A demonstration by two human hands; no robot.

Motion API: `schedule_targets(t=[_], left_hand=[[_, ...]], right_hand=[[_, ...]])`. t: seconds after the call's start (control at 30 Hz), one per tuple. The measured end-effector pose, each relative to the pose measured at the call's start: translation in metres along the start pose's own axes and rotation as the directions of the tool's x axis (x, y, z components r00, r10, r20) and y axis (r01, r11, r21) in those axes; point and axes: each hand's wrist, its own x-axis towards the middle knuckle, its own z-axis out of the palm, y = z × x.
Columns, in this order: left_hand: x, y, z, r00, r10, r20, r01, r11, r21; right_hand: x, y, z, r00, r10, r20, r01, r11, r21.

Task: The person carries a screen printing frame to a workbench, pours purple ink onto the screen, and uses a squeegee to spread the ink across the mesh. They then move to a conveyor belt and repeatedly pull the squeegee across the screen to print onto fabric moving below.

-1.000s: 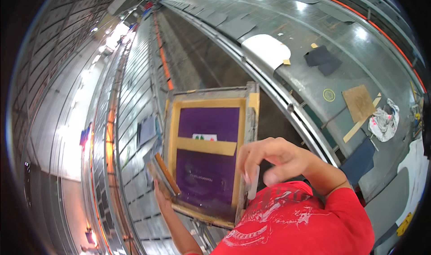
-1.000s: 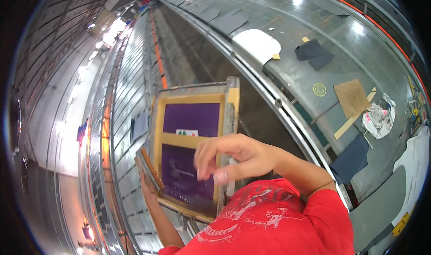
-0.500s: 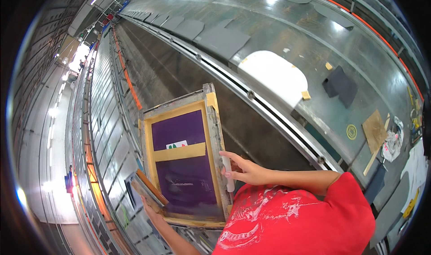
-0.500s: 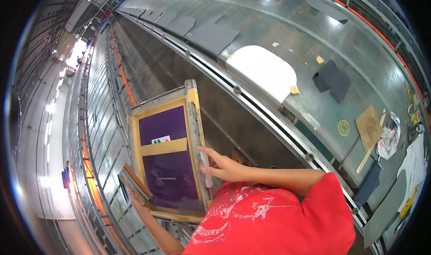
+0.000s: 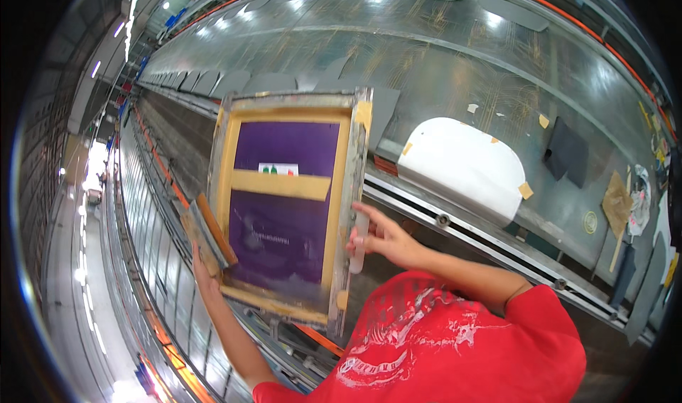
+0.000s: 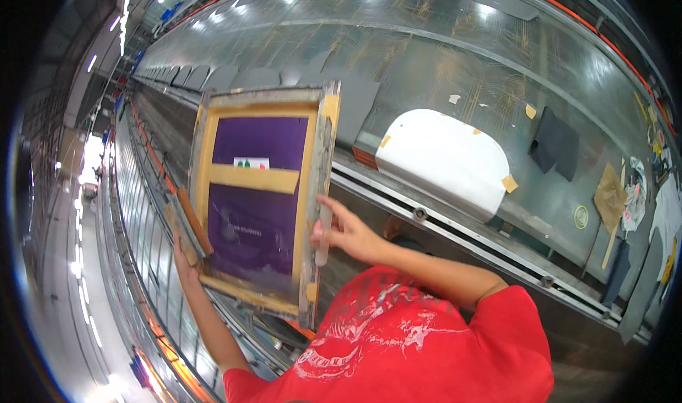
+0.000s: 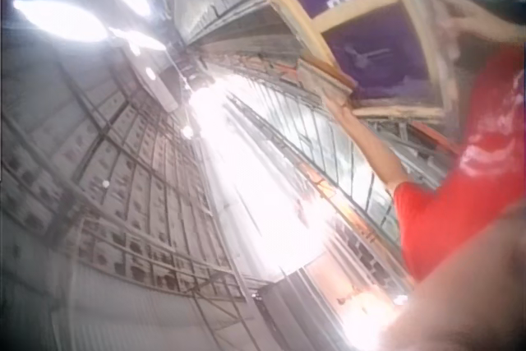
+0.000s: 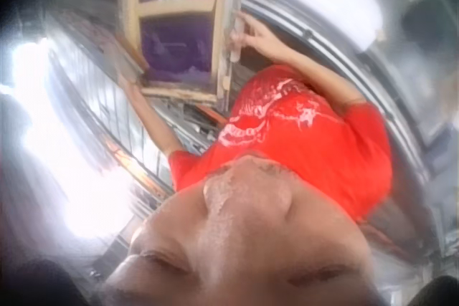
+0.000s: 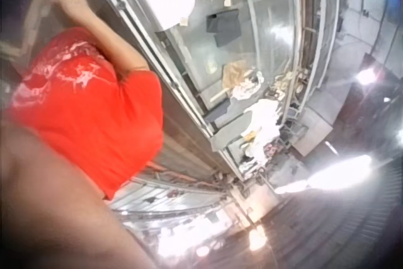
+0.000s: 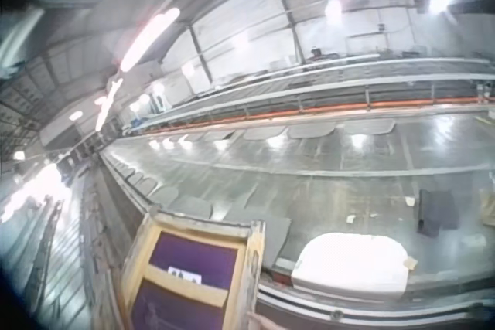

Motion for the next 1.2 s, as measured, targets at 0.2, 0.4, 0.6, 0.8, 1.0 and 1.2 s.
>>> schedule_targets(t=[0.2,0.4,0.6,0.8,1.0,1.2], left_hand=[[0.176,0.018,0.153,0.958,-0.019,0.285,0.05,0.993,-0.102],[0.282,-0.037,0.309,0.826,-0.157,0.541,0.244,0.965,-0.093],[0.339,-0.113,0.412,0.649,-0.375,0.662,0.405,0.907,0.116],[0.376,-0.159,0.417,0.501,-0.552,0.667,0.49,0.816,0.308],[0.385,-0.155,0.411,0.498,-0.573,0.651,0.438,0.814,0.381],[0.378,-0.157,0.406,0.644,-0.457,0.613,0.275,0.887,0.372]], right_hand=[[0.152,-0.077,-0.051,0.816,-0.302,-0.493,0.253,0.953,-0.164],[0.222,-0.139,-0.165,0.461,-0.414,-0.785,0.329,0.901,-0.281],[0.235,-0.103,-0.284,0.012,-0.637,-0.771,0.033,0.771,-0.636],[0.239,-0.056,-0.3,-0.184,-0.584,-0.791,-0.244,0.807,-0.538],[0.254,-0.029,-0.298,-0.245,-0.612,-0.752,-0.309,0.784,-0.538],[0.274,-0.02,-0.3,-0.226,-0.603,-0.765,-0.363,0.781,-0.508]])
